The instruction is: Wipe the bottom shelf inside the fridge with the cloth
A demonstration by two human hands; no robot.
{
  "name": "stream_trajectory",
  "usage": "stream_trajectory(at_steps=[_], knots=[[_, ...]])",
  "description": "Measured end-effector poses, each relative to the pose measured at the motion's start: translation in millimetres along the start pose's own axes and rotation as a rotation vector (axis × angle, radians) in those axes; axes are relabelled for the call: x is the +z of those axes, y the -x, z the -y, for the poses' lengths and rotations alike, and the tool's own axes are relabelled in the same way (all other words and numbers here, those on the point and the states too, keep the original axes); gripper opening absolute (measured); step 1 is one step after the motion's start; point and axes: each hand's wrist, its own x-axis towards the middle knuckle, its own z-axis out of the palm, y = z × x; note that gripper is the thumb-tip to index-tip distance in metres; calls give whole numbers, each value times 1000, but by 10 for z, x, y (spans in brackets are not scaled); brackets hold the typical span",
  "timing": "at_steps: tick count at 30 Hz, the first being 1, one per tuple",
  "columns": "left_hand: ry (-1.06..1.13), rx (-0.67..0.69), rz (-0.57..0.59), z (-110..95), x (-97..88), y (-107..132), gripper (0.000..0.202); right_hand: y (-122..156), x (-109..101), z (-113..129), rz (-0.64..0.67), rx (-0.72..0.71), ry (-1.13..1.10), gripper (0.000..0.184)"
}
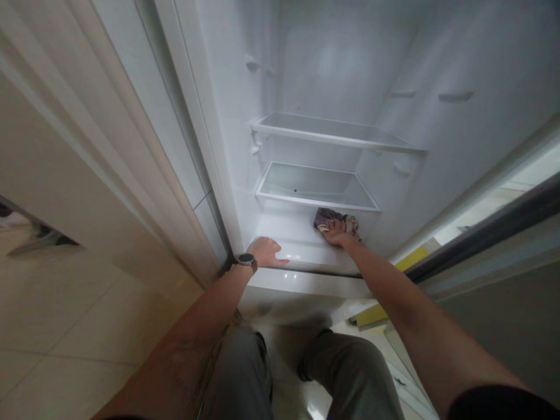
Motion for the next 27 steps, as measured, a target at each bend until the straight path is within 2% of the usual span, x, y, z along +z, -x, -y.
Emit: stream_trajectory(at_steps=[4, 8, 13, 16, 18, 20, 23, 27], knots=[[7, 6, -2, 2, 7, -5, 69, -67, -27, 491, 89, -47, -81, 76], [10, 5, -3, 2, 7, -2, 70, -79, -70, 1149, 137, -175, -86, 79], [38, -3, -4, -5, 3, 1, 69, 38, -134, 1988, 165, -365, -81, 79], [52, -8, -8, -6, -8, 9, 68, 94, -167, 2201, 197, -390, -104, 81], [48, -4, -11, -3, -19, 16, 68, 82, -174, 2123, 193, -418, -93, 79], [34, 1, -13, 1, -30, 24, 69, 32, -167, 1872, 162, -455, -64, 75], [18, -1, -15, 2, -38, 30, 70, -73, -148, 1260, 101, -406, -39, 71], [11, -11, -14, -4, -39, 24, 69, -179, -154, 351, -10, -223, -23, 68]])
